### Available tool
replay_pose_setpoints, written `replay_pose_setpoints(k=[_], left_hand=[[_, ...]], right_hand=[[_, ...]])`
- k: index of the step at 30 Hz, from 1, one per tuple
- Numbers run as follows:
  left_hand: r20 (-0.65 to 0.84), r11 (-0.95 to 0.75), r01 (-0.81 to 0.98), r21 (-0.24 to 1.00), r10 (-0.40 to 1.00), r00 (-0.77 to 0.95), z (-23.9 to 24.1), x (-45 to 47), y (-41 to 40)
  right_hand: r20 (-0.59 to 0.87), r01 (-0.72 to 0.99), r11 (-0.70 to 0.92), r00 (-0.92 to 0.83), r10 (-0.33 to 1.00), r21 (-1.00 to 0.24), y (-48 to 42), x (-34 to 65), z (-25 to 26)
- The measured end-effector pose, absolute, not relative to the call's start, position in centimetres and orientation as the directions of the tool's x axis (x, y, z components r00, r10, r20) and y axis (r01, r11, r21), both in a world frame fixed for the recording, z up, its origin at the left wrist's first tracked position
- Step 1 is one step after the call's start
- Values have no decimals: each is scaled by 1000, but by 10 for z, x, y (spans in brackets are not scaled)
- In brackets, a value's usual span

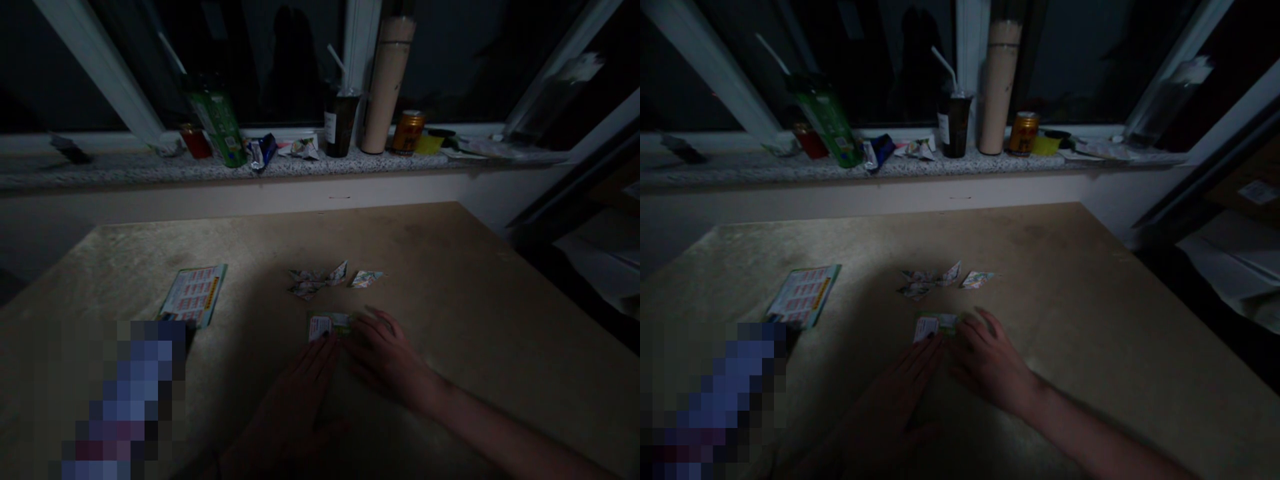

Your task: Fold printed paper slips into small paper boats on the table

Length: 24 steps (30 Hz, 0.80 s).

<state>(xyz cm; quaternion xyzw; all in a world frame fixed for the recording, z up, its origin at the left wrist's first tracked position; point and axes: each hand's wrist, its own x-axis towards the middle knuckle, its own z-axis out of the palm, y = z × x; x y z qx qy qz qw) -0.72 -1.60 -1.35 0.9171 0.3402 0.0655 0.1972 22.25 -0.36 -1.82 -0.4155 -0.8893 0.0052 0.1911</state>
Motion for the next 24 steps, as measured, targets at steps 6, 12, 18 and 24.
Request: replay_pose_setpoints(k=[6,12,18,24], left_hand=[[-53,-673,609,420,652,757,-13,-7,-16],[-59,-663,626,411,665,744,-17,-9,-16],[-80,-653,636,410,670,738,-10,-6,-16],[-108,-631,652,420,679,726,-10,-7,-17]], right_hand=[[392,750,639,-544,741,-167,-2,223,-19],[372,784,601,-517,771,-157,-2,222,-13],[408,799,579,-479,777,-164,-1,223,-13],[415,823,541,-437,798,-173,0,223,-18]])
